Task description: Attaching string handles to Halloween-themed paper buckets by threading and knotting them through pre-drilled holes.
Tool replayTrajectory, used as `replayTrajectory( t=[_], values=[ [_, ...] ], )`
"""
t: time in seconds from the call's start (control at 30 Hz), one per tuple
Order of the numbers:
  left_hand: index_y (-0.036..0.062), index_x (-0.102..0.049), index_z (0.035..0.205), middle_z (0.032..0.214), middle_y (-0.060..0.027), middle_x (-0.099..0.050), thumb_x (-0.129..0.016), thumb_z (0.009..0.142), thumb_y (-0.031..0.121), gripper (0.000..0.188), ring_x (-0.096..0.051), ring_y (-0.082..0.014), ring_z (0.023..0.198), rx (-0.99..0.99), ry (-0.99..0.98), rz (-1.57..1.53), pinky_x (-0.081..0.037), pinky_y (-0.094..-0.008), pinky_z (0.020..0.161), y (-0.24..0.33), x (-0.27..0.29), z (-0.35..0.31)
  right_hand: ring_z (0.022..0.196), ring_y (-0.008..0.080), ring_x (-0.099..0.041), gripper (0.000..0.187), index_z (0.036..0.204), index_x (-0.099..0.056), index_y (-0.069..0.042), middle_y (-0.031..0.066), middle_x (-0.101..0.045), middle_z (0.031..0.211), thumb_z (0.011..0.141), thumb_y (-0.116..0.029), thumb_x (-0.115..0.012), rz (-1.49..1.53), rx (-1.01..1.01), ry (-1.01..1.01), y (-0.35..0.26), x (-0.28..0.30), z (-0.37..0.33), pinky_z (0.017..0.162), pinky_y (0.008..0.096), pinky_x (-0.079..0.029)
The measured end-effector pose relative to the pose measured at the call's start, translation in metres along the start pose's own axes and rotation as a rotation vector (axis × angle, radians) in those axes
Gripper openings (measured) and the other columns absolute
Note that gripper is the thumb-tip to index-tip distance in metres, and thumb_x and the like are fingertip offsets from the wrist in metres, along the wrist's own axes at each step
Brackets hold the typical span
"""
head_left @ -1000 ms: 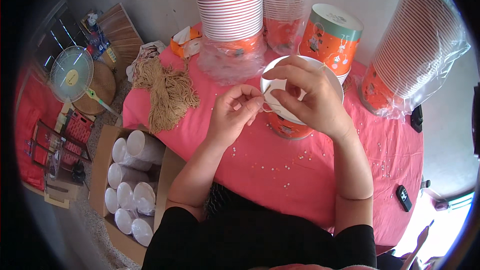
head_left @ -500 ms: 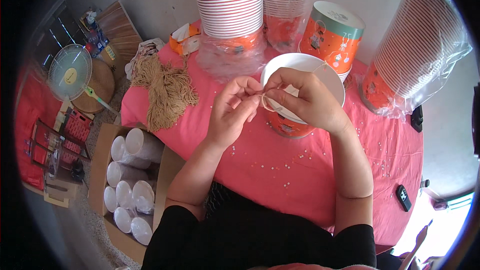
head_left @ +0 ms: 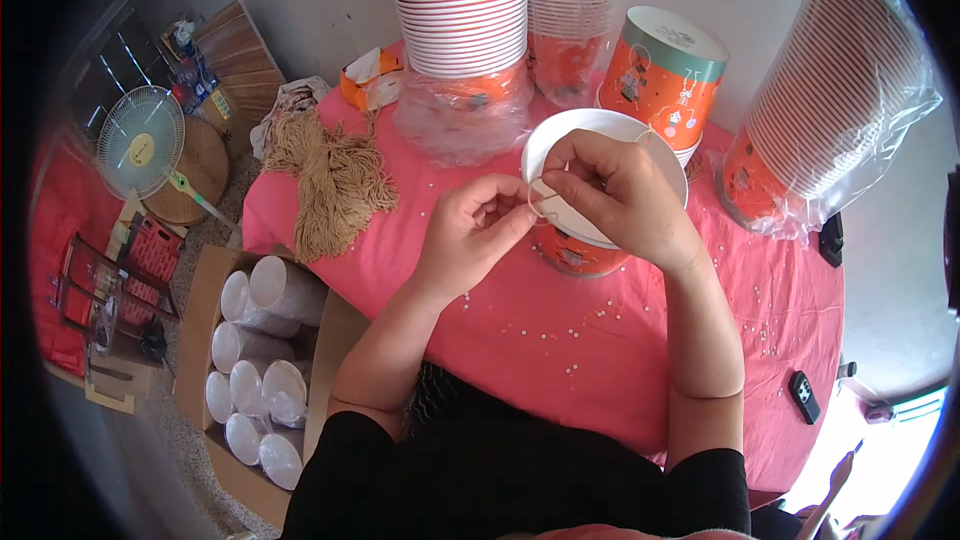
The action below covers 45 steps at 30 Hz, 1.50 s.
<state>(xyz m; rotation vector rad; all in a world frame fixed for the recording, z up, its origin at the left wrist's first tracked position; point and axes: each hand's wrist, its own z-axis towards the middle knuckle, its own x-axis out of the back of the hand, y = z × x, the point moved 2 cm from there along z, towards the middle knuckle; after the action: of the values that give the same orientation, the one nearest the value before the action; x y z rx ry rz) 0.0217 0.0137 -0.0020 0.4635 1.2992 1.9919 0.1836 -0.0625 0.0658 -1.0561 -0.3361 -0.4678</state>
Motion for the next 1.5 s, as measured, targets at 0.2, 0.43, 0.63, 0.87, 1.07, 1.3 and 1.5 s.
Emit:
replayTrajectory(
  t=[0.2, 0.43, 0.63, 0.87, 1.07, 1.3, 1.5],
  values=[
    [0.0002, -0.061, 0.096, 0.088, -0.003, -0.066, -0.066, 0.085, -0.005, 0.013, -0.061, -0.0061, 0.073, -0.274, 0.072, 0.375, -0.048, -0.0206, 0.06, 0.012, -0.004, -0.003, 0.065, 0.0043, -0.048, 0.008, 0.09, -0.063, 0.001, -0.0002, -0.057, 0.071, 0.09, -0.006, -0.063, -0.121, -0.143, -0.067, -0.002, 0.0, -0.002, 0.057, 0.0237, -0.041],
    [0.0018, -0.063, 0.098, 0.085, -0.0044, -0.065, -0.068, 0.081, -0.007, 0.02, -0.061, -0.0093, 0.07, -0.451, 0.196, 0.469, -0.049, -0.023, 0.058, 0.013, -0.009, -0.003, 0.061, 0.004, -0.045, 0.009, 0.089, -0.065, 0.002, -0.0009, -0.055, 0.065, 0.088, -0.007, -0.063, -0.141, -0.127, -0.096, -0.003, -0.001, -0.002, 0.053, 0.0245, -0.036],
    [0.0019, -0.065, 0.1, 0.087, -0.0048, -0.066, -0.068, 0.083, -0.005, 0.018, -0.062, -0.0108, 0.072, -0.521, 0.138, 0.593, -0.049, -0.024, 0.059, 0.011, -0.004, 0.001, 0.056, 0.0271, -0.061, 0.015, 0.087, -0.067, 0.001, 0.0161, -0.064, 0.066, 0.085, -0.013, -0.064, -0.158, -0.081, -0.069, 0.0, 0.0, -0.001, 0.055, 0.0394, -0.047],
    [0.0013, -0.061, 0.103, 0.08, 0.0029, -0.059, -0.061, 0.095, 0.008, 0.01, -0.053, -0.0026, 0.068, -0.043, 0.055, 0.001, -0.042, -0.0187, 0.058, 0.005, 0.001, -0.003, 0.062, 0.0207, -0.062, 0.014, 0.093, -0.066, 0.001, 0.0143, -0.064, 0.07, 0.086, -0.011, -0.064, -0.087, -0.065, -0.056, -0.003, 0.004, -0.001, 0.059, 0.0353, -0.047],
    [0.0031, -0.06, 0.101, 0.075, 0.0067, -0.052, -0.06, 0.097, 0.012, 0.01, -0.043, 0.0006, 0.064, -0.022, 0.057, 0.022, -0.034, -0.0168, 0.055, -0.003, 0.005, -0.003, 0.068, 0.0069, -0.052, 0.013, 0.093, -0.063, -0.001, -0.0003, -0.055, 0.074, 0.082, 0.004, -0.065, -0.083, 0.033, -0.081, -0.012, 0.017, -0.002, 0.062, 0.0232, -0.043],
    [0.0043, -0.058, 0.096, 0.073, 0.0063, -0.049, -0.057, 0.093, 0.01, 0.006, -0.04, -0.0002, 0.06, 0.209, -0.04, -0.248, -0.031, -0.0169, 0.052, 0.0, -0.001, 0.0, 0.075, 0.0151, -0.059, 0.018, 0.094, -0.062, -0.003, 0.0078, -0.06, 0.084, 0.078, 0.005, -0.065, -0.304, 0.326, 0.201, 0.0, 0.008, 0.005, 0.066, 0.0288, -0.047],
    [0.0058, -0.056, 0.094, 0.068, 0.0056, -0.044, -0.056, 0.092, 0.011, 0.005, -0.036, -0.0018, 0.055, 0.268, 0.06, -0.409, -0.029, -0.0183, 0.049, -0.008, 0.002, 0.002, 0.073, 0.014, -0.058, 0.012, 0.085, -0.065, -0.002, 0.0045, -0.061, 0.078, 0.075, 0.004, -0.069, -0.188, 0.176, -0.013, -0.008, 0.011, 0.0, 0.067, 0.0264, -0.047]
  ],
)
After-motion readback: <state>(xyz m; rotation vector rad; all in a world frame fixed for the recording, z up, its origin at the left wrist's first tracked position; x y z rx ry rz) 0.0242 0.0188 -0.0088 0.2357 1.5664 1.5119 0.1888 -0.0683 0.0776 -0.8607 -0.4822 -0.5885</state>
